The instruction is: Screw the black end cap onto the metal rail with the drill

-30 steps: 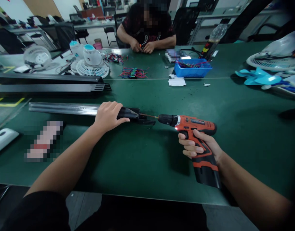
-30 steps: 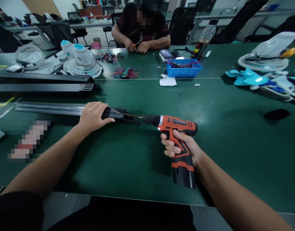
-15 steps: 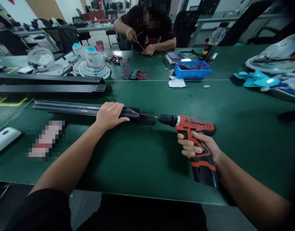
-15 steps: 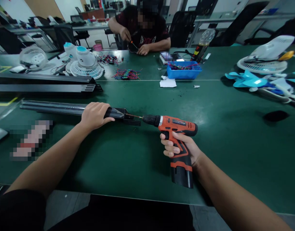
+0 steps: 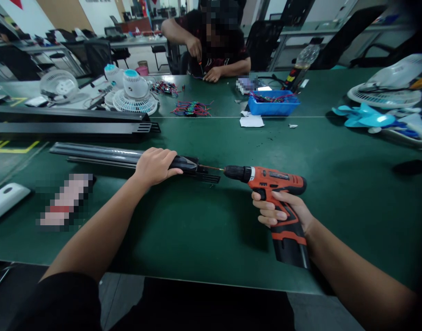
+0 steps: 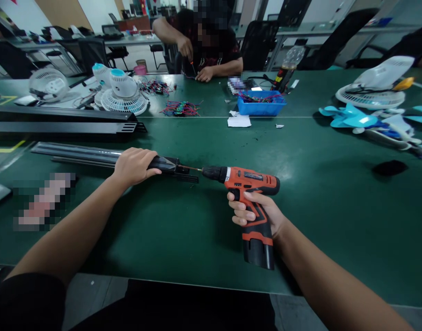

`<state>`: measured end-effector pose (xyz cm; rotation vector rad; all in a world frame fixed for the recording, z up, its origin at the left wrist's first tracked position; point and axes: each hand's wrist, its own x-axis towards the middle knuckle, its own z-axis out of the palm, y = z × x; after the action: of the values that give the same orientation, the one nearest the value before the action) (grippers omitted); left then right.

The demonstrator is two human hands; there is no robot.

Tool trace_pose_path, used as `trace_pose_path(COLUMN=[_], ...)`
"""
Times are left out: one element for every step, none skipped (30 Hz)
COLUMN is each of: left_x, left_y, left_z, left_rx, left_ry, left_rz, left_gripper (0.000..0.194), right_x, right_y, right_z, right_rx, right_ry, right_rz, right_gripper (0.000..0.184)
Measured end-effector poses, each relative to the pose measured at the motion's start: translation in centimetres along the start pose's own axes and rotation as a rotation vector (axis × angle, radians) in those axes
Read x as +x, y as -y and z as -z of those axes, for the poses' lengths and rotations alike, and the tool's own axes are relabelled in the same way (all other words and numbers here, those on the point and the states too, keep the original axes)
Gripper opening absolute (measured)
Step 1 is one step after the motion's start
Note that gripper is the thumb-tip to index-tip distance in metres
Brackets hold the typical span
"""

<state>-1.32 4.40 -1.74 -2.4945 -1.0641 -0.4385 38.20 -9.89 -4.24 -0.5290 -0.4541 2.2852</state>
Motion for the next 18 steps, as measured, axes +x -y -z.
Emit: trace_pose_path(left_x=[-0.01,-0.01,-0.02,-0.03,-0.04,-0.04,-0.04,-0.05,-0.05,-0.05,-0.05,-0.06,-0.06,-0.05,-0.04,-0.03,-0.02,0.00], left_y=[0.07,0.13,0.20,0.26,0.31,0.36,0.40,0.44,0.46,0.48,0.50,0.51,0.51,0.52,0.53,0.54,0.55,0.56], left_z=[-0.01,-0.03,-0.05,-0.07,-0.11,-0.14,-0.17,-0.20,-0.21,-0.22,-0.21,-0.18,-0.15,-0.11,-0.07,-0.03,0.00,0.03], left_rx=[-0.008,-0.014,-0.017,-0.017,-0.018,-0.019,-0.024,-0.030,-0.036,-0.039,-0.038,-0.033,-0.025,-0.016,-0.008,-0.002,0.002,0.004], left_ry=[0.008,0.015,0.021,0.026,0.030,0.033,0.035,0.036,0.036,0.037,0.040,0.044,0.050,0.056,0.061,0.065,0.069,0.070], left_rz=[0.002,0.003,0.004,0.004,0.005,0.006,0.007,0.009,0.011,0.012,0.010,0.007,0.003,-0.002,-0.005,-0.006,-0.007,-0.007], left_gripper=[0.084,0.084,0.084,0.084,0.084,0.084,0.084,0.083,0.083,0.083,0.083,0.084,0.084,0.085,0.086,0.087,0.088,0.088], right_x=[0.02,0.05,0.08,0.13,0.18,0.22,0.27,0.31,0.33,0.35,0.35,0.34,0.33,0.31,0.29,0.27,0.25,0.23], right_y=[-0.01,-0.03,-0.05,-0.07,-0.09,-0.11,-0.13,-0.15,-0.17,-0.19,-0.22,-0.24,-0.26,-0.28,-0.30,-0.32,-0.34,-0.37], right_z=[-0.08,-0.15,-0.22,-0.26,-0.29,-0.29,-0.27,-0.23,-0.20,-0.16,-0.13,-0.12,-0.12,-0.14,-0.16,-0.19,-0.22,-0.25], right_rx=[-0.012,-0.022,-0.030,-0.036,-0.041,-0.045,-0.048,-0.050,-0.052,-0.055,-0.060,-0.067,-0.076,-0.087,-0.097,-0.106,-0.114,-0.121], right_ry=[-0.012,-0.023,-0.027,-0.025,-0.017,-0.006,0.007,0.020,0.028,0.035,0.039,0.041,0.038,0.032,0.023,0.014,0.006,0.000], right_rz=[0.003,0.007,0.013,0.019,0.024,0.027,0.030,0.031,0.030,0.028,0.027,0.028,0.029,0.032,0.035,0.038,0.040,0.042], right_gripper=[0.024,0.024,0.025,0.025,0.025,0.025,0.025,0.025,0.025,0.024,0.024,0.024,0.024,0.025,0.025,0.025,0.025,0.025])
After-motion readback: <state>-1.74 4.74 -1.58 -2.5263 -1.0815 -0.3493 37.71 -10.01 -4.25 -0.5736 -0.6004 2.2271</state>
